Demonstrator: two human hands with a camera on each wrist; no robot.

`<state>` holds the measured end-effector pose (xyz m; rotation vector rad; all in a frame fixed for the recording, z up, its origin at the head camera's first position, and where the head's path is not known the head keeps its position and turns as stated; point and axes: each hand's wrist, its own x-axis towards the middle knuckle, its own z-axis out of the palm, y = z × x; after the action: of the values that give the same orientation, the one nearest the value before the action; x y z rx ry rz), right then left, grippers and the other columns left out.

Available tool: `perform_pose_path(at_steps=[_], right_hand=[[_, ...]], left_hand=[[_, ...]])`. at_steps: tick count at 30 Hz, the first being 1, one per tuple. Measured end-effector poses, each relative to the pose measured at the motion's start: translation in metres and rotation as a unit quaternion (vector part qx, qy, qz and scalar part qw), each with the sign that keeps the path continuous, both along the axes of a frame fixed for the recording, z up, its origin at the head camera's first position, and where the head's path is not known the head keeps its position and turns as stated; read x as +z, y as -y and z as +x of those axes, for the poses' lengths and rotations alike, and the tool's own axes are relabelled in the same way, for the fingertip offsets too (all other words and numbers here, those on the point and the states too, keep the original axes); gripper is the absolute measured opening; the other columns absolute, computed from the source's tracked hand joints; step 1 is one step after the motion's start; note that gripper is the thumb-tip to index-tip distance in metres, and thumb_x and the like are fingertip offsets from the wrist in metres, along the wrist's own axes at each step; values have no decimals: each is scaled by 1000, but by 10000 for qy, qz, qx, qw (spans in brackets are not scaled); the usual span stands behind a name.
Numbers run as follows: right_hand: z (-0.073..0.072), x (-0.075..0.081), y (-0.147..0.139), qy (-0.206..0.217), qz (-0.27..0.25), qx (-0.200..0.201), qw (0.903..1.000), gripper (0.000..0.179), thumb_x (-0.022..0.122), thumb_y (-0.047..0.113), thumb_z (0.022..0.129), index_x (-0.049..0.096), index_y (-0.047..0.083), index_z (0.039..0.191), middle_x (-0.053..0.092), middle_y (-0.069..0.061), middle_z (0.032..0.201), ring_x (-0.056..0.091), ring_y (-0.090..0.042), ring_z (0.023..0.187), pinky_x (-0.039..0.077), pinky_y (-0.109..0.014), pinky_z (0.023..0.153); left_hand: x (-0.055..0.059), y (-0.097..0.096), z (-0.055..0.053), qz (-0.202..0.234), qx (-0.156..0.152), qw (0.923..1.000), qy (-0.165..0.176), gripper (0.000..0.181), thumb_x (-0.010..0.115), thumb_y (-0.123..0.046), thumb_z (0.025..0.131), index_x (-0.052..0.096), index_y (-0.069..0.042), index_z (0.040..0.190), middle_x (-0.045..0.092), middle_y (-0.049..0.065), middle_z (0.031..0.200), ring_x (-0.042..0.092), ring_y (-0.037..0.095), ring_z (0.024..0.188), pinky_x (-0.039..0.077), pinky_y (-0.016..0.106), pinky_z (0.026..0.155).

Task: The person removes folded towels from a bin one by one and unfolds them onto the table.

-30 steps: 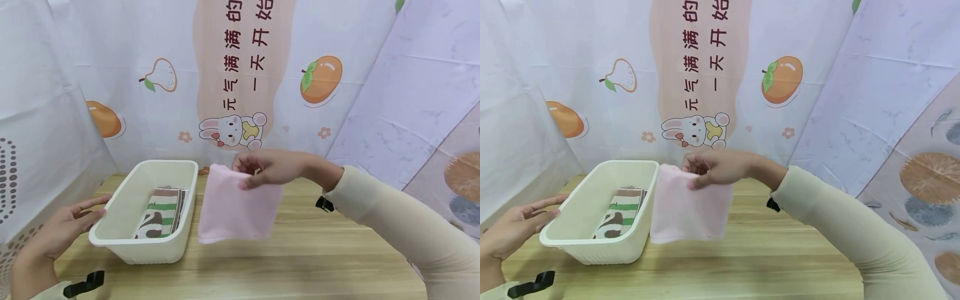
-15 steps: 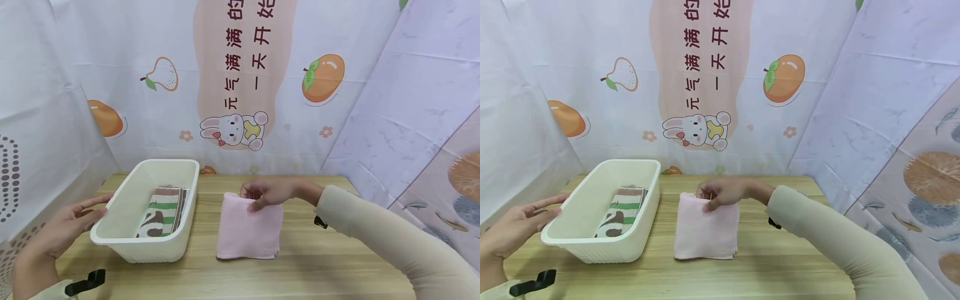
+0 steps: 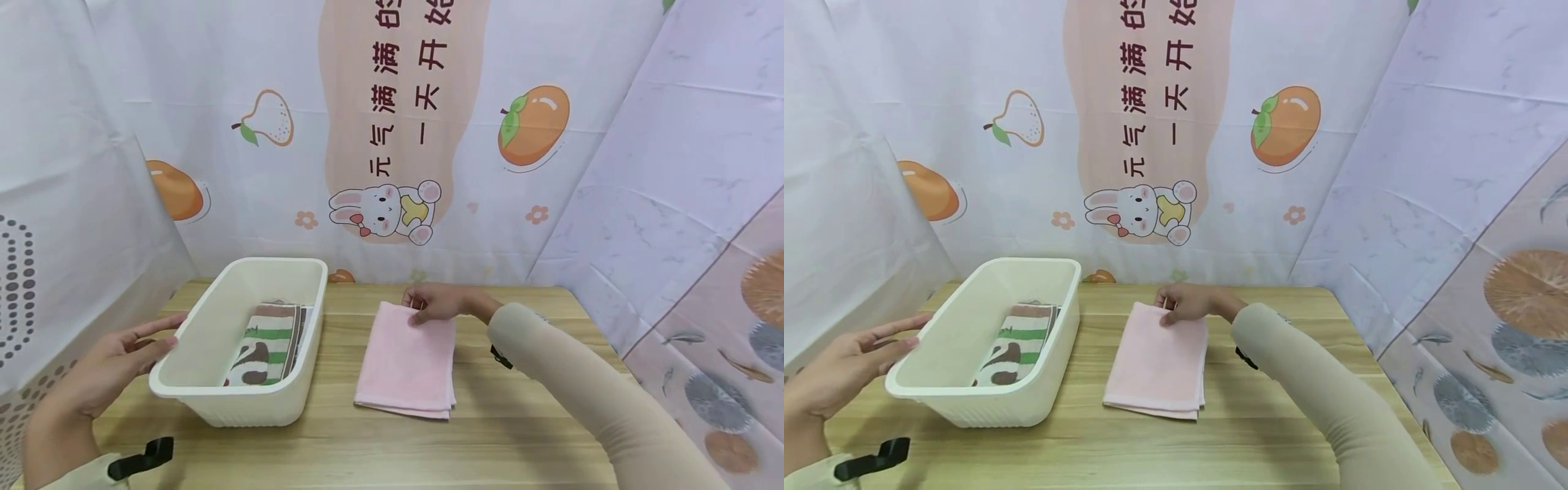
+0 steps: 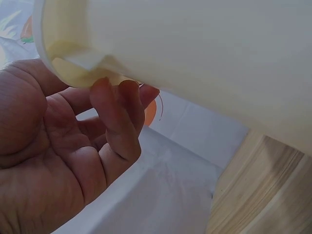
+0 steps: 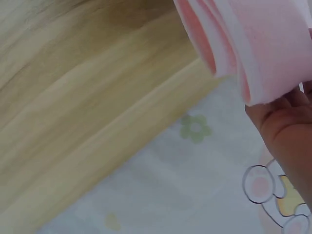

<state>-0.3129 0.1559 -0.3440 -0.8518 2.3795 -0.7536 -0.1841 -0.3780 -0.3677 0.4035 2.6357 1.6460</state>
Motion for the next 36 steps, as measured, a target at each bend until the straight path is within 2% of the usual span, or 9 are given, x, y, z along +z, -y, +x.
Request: perform_pose_path(at_steps=[4,10,16,21,25,30,36], right_hand=[[-9,-15,2,-435,240,5,9988,13,69,14,98,59,11,106,58,-2,94,53,-15,84,47,-29,74],[-20,-36,6,-1050,427,9,9936,11,69,11,97,58,9,100,55,0,88,49,-13,81,43,-27,74],[-26,-56,10,-1235,354,-194,9915,9,67,8,97,59,8,101,56,-1,90,48,-15,84,43,-29,78],[-27,-70,11,-1358,299,-444,9893,10,68,6,95,61,8,101,59,-3,93,53,-16,86,47,-31,80],[-26,-75,12,-1493,451,-545,9863,11,68,8,96,63,9,105,64,-4,98,58,-17,91,51,-35,85],[-23,-78,12,-1399,604,-762,9854,11,67,12,98,65,10,109,67,-4,103,60,-17,94,51,-37,87],[-22,-78,14,-1414,636,-904,9838,13,66,14,100,66,9,113,67,-8,109,61,-20,99,51,-41,91]], left_hand=[[-2,2,1,4,-46,10000,-16,44,55,-9,106,53,-12,150,73,-13,116,73,11,95,58,23,75],[-4,5,3,20,-83,10000,-24,44,54,-8,106,54,-17,149,76,-3,109,74,17,89,57,23,75],[-7,7,3,97,-31,9999,19,44,55,-7,106,55,-16,149,74,-10,114,73,13,95,58,23,75],[-7,8,5,137,43,9998,102,42,56,-8,106,58,-21,146,75,-8,112,74,13,93,59,25,73],[-5,7,6,44,255,9996,130,41,58,-10,105,61,-25,143,77,-4,103,73,15,87,59,27,70],[0,5,5,4,658,9978,108,38,64,-13,102,66,-29,136,75,-5,94,66,12,79,55,24,68],[9,-3,3,-838,952,9915,-296,40,67,-26,101,62,-25,141,71,-5,90,61,7,81,45,22,65]])
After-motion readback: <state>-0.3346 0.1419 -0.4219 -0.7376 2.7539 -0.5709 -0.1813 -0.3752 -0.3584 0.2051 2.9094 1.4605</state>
